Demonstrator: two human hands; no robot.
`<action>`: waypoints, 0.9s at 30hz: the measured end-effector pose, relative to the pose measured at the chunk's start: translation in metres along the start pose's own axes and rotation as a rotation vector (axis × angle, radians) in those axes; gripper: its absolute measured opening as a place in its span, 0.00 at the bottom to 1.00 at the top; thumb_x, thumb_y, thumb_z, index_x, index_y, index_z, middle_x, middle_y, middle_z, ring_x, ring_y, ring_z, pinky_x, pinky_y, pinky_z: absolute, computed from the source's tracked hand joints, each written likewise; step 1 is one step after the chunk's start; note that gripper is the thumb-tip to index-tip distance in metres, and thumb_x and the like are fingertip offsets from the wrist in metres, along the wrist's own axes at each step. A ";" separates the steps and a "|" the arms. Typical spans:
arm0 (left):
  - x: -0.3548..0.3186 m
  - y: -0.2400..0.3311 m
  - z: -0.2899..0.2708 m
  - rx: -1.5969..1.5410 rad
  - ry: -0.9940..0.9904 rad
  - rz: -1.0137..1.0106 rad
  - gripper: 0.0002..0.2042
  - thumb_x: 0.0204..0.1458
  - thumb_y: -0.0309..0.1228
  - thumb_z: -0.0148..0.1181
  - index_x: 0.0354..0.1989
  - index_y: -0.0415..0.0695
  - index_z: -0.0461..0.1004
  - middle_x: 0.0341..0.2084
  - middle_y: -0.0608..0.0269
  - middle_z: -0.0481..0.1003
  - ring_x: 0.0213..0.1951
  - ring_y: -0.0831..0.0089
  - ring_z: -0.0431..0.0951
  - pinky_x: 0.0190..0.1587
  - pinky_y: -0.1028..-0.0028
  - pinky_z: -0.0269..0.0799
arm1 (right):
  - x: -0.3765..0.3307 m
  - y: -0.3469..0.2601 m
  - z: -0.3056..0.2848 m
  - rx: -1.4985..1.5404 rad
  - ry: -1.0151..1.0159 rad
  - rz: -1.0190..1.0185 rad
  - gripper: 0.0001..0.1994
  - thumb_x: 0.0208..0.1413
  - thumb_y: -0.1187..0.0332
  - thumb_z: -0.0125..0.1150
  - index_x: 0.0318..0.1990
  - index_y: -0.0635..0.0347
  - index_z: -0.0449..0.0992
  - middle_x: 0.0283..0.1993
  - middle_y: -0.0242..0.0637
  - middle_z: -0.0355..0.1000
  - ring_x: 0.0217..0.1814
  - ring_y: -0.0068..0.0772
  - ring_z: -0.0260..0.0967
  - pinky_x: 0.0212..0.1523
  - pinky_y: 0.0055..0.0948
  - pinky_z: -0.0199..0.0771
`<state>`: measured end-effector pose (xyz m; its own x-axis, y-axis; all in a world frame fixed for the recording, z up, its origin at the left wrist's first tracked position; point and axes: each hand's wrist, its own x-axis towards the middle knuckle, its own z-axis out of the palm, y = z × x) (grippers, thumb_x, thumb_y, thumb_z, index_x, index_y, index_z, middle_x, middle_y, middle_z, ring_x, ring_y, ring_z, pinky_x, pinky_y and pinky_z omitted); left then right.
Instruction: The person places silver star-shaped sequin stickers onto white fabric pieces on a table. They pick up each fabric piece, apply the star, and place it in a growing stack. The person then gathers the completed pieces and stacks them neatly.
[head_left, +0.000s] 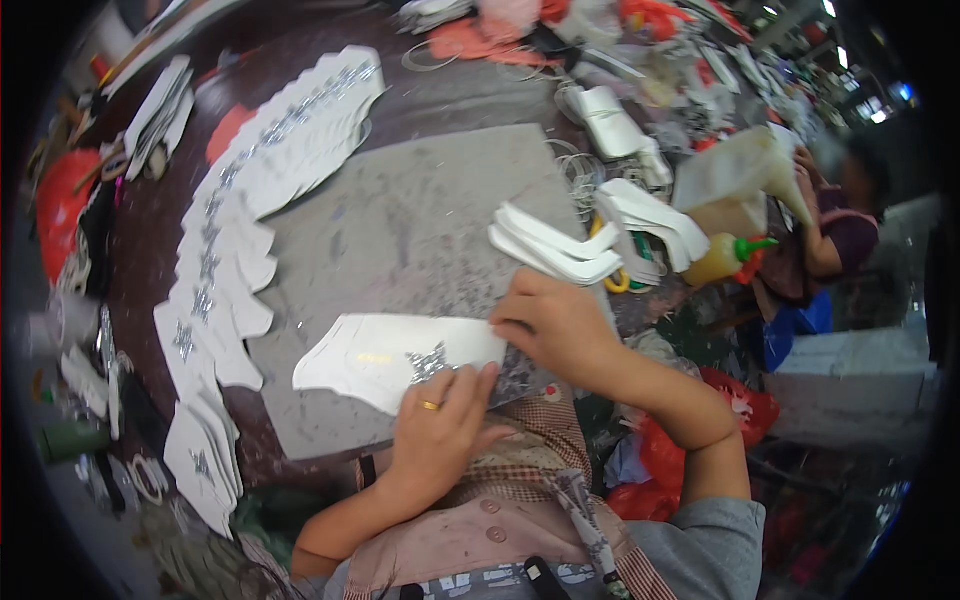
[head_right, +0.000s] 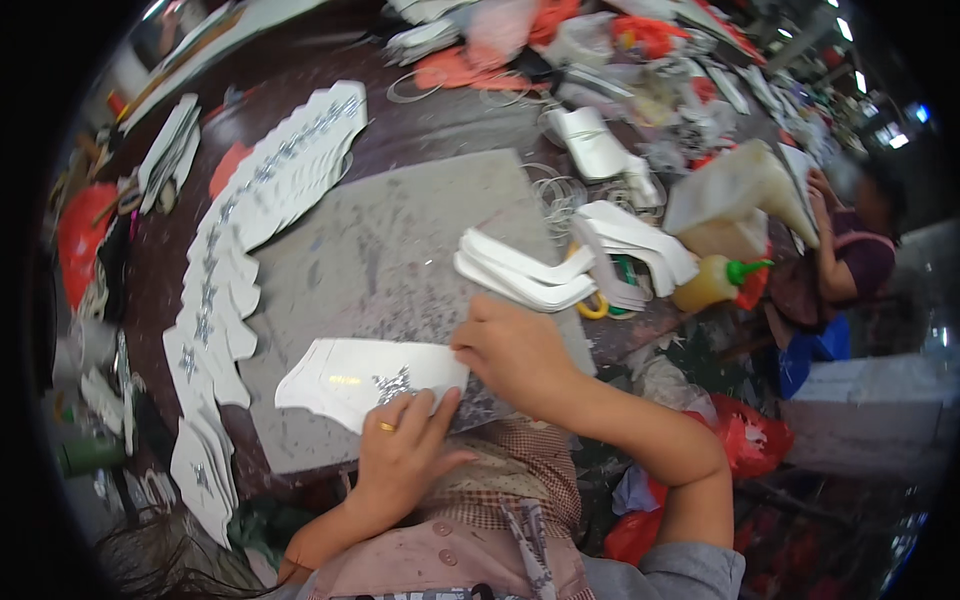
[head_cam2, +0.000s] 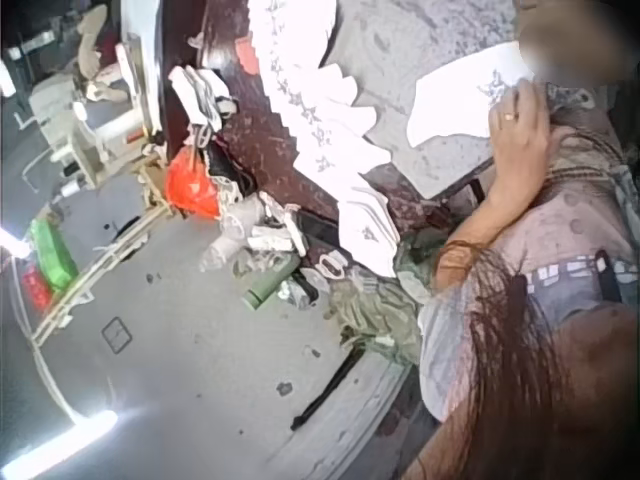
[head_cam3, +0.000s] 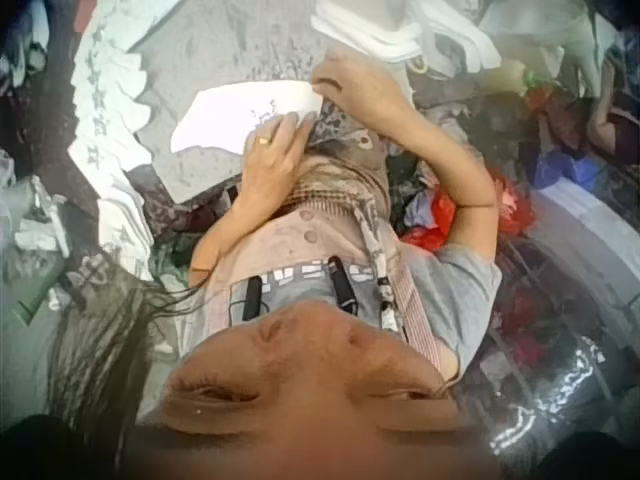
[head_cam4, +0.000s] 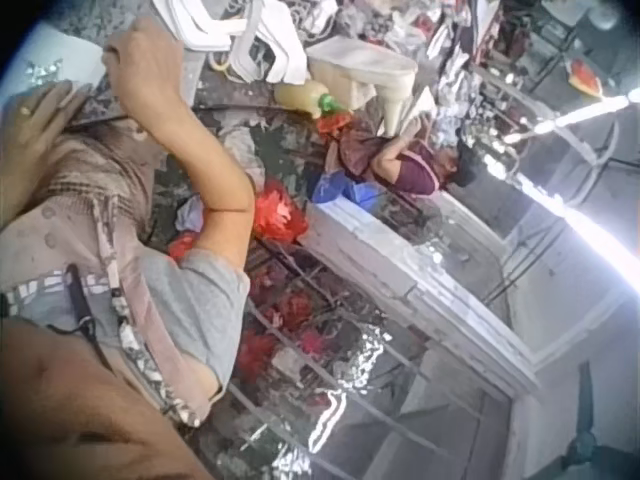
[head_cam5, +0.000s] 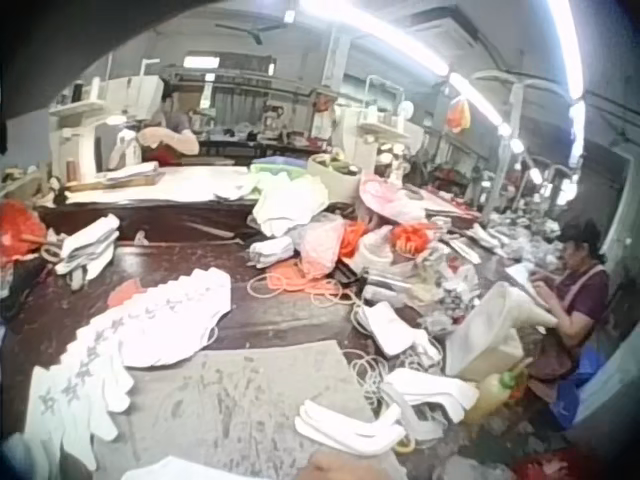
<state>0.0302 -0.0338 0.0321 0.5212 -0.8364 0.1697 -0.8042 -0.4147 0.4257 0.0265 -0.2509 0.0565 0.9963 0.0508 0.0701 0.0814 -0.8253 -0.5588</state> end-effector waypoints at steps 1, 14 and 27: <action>0.005 -0.007 -0.008 -0.099 -0.042 0.010 0.33 0.45 0.41 0.68 0.60 0.39 0.72 0.50 0.58 0.71 0.51 0.64 0.70 0.50 0.67 0.66 | -0.002 -0.004 -0.003 -0.021 0.061 -0.051 0.03 0.51 0.73 0.69 0.33 0.61 0.81 0.33 0.40 0.73 0.32 0.39 0.71 0.34 0.34 0.72; 0.024 -0.044 -0.023 0.055 0.294 0.011 0.23 0.46 0.27 0.69 0.54 0.41 0.74 0.40 0.58 0.76 0.45 0.58 0.77 0.65 0.49 0.60 | -0.010 0.009 0.039 1.065 0.534 0.231 0.07 0.62 0.76 0.59 0.45 0.69 0.76 0.39 0.37 0.77 0.40 0.23 0.76 0.42 0.21 0.75; -0.160 -0.056 -0.155 0.147 0.702 -0.710 0.14 0.48 0.17 0.57 0.43 0.38 0.81 0.27 0.59 0.75 0.28 0.63 0.73 0.34 0.69 0.67 | -0.027 0.002 0.051 0.755 0.541 0.334 0.06 0.60 0.78 0.61 0.42 0.70 0.78 0.37 0.36 0.77 0.39 0.22 0.74 0.42 0.20 0.72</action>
<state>0.0362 0.1785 0.1190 0.9055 0.0020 0.4242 -0.2447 -0.8144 0.5261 0.0010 -0.2255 0.0118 0.8387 -0.5392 0.0759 -0.0169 -0.1651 -0.9861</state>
